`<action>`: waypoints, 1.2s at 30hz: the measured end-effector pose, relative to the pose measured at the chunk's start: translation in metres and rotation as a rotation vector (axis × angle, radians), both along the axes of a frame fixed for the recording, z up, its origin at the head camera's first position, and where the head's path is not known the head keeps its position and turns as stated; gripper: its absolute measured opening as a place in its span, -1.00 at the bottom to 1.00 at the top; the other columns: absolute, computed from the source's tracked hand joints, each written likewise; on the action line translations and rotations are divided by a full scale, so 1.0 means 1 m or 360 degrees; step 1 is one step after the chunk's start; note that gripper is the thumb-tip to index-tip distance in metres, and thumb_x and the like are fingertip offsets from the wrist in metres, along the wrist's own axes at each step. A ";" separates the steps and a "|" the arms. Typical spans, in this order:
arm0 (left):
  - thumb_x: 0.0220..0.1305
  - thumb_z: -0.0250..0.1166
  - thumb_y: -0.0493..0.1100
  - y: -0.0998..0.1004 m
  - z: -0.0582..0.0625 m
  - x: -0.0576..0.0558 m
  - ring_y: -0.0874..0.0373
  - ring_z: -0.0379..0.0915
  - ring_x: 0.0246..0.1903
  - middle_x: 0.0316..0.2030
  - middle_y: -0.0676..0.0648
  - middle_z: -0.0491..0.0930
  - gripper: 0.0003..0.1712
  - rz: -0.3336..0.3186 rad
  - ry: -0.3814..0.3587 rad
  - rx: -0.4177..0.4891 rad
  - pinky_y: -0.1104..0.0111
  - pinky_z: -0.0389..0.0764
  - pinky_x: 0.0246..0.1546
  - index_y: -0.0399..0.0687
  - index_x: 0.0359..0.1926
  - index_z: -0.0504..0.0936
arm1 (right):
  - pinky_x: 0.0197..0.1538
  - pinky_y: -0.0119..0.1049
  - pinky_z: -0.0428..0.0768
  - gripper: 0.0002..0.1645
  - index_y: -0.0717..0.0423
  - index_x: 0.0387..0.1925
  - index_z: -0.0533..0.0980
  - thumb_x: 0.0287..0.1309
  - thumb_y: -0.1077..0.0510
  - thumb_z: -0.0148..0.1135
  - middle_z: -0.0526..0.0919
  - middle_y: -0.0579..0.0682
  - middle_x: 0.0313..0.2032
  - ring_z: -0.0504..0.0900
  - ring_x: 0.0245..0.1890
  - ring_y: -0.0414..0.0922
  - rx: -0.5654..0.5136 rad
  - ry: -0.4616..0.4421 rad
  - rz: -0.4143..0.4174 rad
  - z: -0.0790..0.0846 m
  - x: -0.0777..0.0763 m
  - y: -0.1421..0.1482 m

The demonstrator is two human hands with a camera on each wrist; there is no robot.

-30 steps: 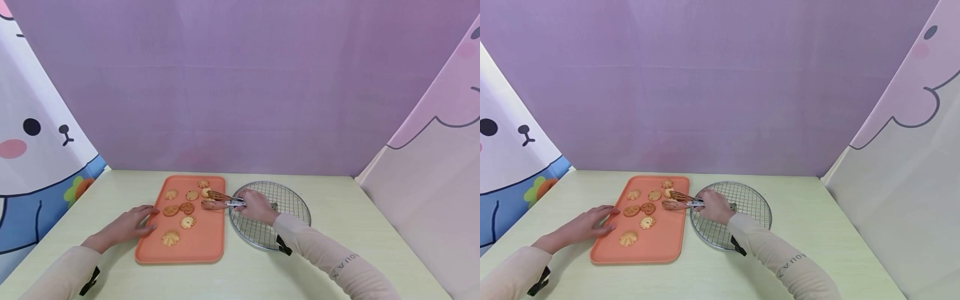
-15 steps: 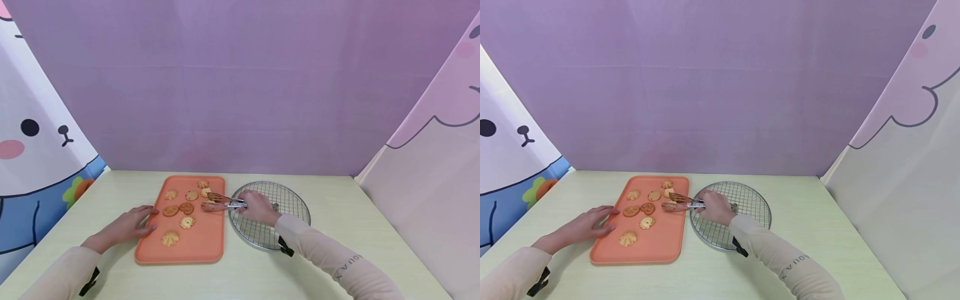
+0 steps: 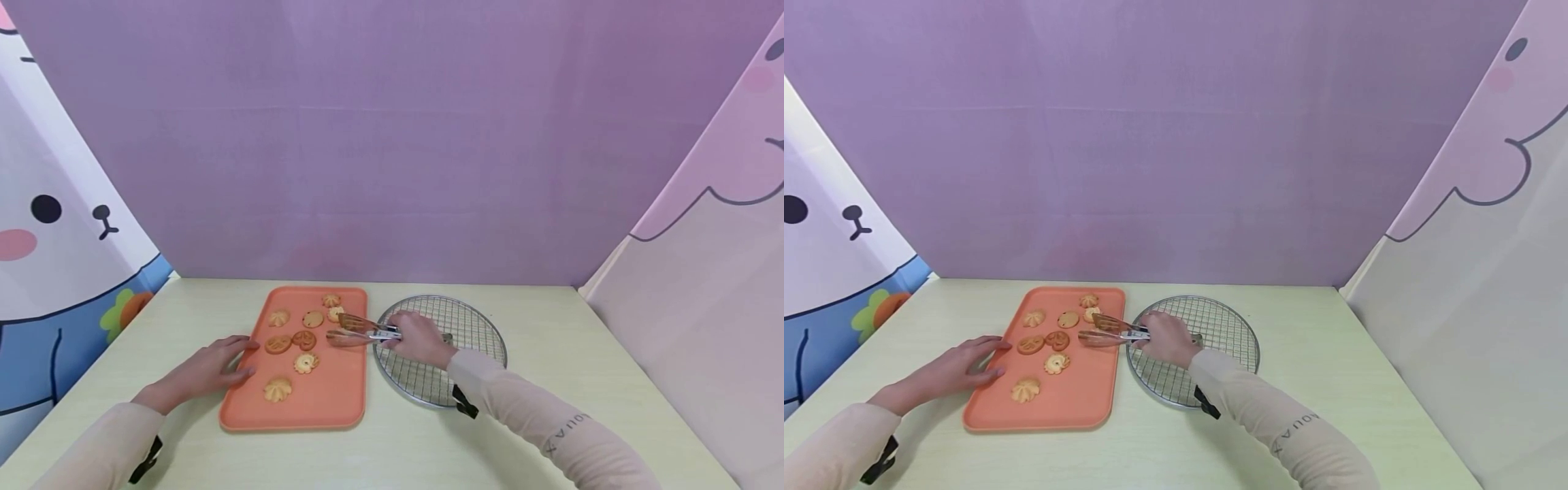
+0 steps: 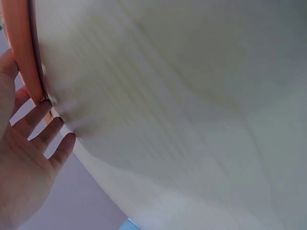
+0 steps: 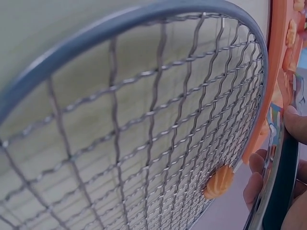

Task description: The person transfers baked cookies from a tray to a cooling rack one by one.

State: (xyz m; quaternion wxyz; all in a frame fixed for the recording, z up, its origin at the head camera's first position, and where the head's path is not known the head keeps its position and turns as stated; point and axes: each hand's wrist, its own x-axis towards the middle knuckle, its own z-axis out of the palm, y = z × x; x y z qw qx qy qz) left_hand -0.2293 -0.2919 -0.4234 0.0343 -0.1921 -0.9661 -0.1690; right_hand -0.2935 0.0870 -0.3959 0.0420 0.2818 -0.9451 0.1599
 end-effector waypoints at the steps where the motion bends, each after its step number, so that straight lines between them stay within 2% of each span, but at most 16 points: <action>1: 0.11 0.25 0.16 0.000 0.000 0.000 -0.27 0.29 0.12 0.11 -0.29 0.42 -0.39 -0.0002 0.0003 0.0000 -0.13 0.38 0.04 -0.14 0.06 0.49 | -0.61 -0.48 0.38 -0.66 0.06 -0.23 0.58 -0.03 -0.04 0.33 0.58 -0.13 -0.43 0.40 -0.54 -0.27 0.0008 0.0005 -0.0003 0.000 0.000 -0.001; 13: 0.10 0.25 0.16 -0.001 -0.002 -0.002 -0.26 0.30 0.12 0.09 -0.27 0.44 -0.40 -0.0002 0.0013 -0.0012 -0.12 0.39 0.05 -0.13 0.05 0.49 | -0.63 -0.46 0.37 -0.64 0.06 -0.18 0.58 -0.01 -0.04 0.32 0.62 -0.09 -0.34 0.43 -0.51 -0.25 0.0010 -0.0028 -0.0043 0.001 0.001 -0.005; 24: 0.10 0.25 0.18 -0.001 -0.002 -0.002 -0.26 0.30 0.12 0.10 -0.28 0.43 -0.39 -0.0001 0.0005 -0.0013 -0.13 0.38 0.05 -0.12 0.06 0.49 | -0.62 -0.47 0.38 -0.65 0.07 -0.20 0.57 -0.03 0.00 0.34 0.57 -0.15 -0.42 0.40 -0.55 -0.26 0.0002 -0.0033 -0.0071 0.002 0.002 -0.004; 36: 0.10 0.25 0.18 -0.001 -0.002 -0.002 -0.27 0.30 0.12 0.10 -0.28 0.43 -0.39 0.0001 0.0008 -0.0013 -0.13 0.39 0.04 -0.13 0.06 0.49 | -0.64 -0.43 0.39 -0.62 0.08 -0.15 0.56 -0.02 0.02 0.33 0.57 -0.12 -0.35 0.38 -0.60 -0.26 -0.0085 -0.0084 -0.0086 0.011 0.001 0.002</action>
